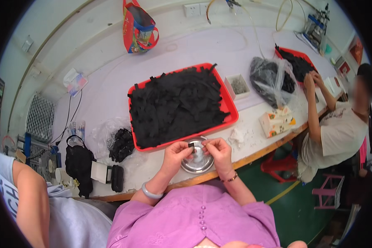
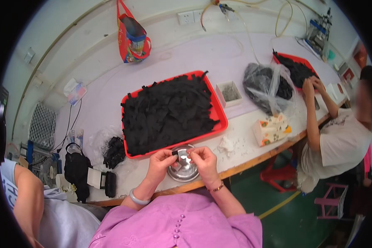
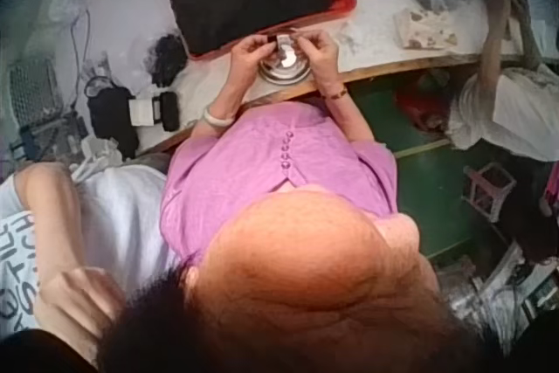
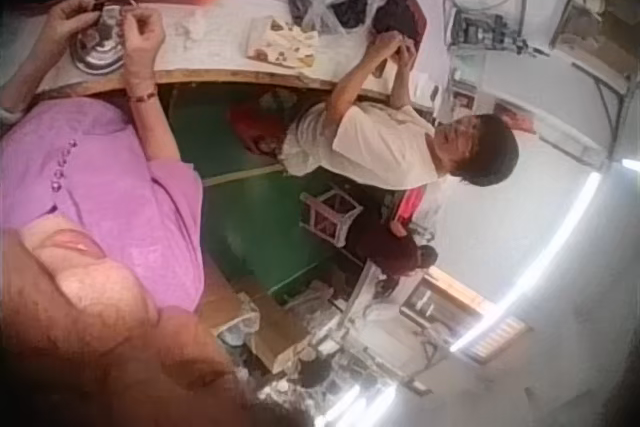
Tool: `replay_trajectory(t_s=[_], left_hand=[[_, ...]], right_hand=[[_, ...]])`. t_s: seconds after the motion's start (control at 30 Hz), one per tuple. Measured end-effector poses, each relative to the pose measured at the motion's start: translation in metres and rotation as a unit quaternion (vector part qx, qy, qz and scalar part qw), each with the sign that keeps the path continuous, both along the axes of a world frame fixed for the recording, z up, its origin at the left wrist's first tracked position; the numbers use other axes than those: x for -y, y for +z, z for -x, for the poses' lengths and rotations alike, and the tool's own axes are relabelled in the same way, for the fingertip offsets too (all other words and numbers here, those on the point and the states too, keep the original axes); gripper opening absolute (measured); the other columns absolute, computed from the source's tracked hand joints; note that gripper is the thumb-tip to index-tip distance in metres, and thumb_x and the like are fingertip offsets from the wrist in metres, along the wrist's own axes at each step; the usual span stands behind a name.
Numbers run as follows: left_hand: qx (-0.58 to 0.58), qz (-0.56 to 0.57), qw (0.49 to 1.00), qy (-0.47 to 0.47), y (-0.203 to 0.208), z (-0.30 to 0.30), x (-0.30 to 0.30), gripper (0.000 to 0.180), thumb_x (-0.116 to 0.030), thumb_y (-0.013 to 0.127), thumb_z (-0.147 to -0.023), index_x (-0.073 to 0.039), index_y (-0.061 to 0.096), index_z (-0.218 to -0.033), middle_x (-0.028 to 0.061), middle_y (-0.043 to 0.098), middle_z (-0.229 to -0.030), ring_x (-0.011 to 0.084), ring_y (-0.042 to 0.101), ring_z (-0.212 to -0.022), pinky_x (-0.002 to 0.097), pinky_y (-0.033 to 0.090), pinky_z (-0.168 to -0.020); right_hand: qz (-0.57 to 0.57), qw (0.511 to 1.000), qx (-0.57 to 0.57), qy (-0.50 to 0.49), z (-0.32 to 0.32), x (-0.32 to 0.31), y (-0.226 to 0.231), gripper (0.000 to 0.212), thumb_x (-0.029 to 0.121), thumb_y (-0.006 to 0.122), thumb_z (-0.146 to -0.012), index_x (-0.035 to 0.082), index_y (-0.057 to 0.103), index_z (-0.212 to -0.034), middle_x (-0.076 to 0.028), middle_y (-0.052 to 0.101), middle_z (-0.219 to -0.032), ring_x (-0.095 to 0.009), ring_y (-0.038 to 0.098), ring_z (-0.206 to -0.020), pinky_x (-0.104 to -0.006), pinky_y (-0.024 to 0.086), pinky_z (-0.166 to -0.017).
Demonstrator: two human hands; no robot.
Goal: Assembling small black gaskets or seals onto circular metal components.
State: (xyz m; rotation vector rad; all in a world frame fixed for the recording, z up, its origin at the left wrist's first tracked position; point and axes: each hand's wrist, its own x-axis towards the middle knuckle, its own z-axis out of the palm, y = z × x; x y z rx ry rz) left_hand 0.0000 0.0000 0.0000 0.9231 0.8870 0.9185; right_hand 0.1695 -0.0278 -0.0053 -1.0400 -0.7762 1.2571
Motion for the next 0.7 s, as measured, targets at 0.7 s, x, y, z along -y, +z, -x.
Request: replay_trajectory(t_s=[0.7], left_hand=[[0.007,0.021,0.999,0.029,0.002,-0.001,-0.002,0.007,-0.002,0.059,-0.079,0.001,0.059,-0.085,0.0082,0.063,-0.077,0.0084,0.057,-0.06,0.0186,0.046,-0.058]], right_hand=[[0.018,0.997,-0.071,0.021,0.0,0.004,0.004,0.005,0.003,0.053,-0.081,-0.002,0.052,-0.082,-0.012,0.061,-0.089,-0.011,0.059,-0.073,-0.0217,0.05,-0.062]])
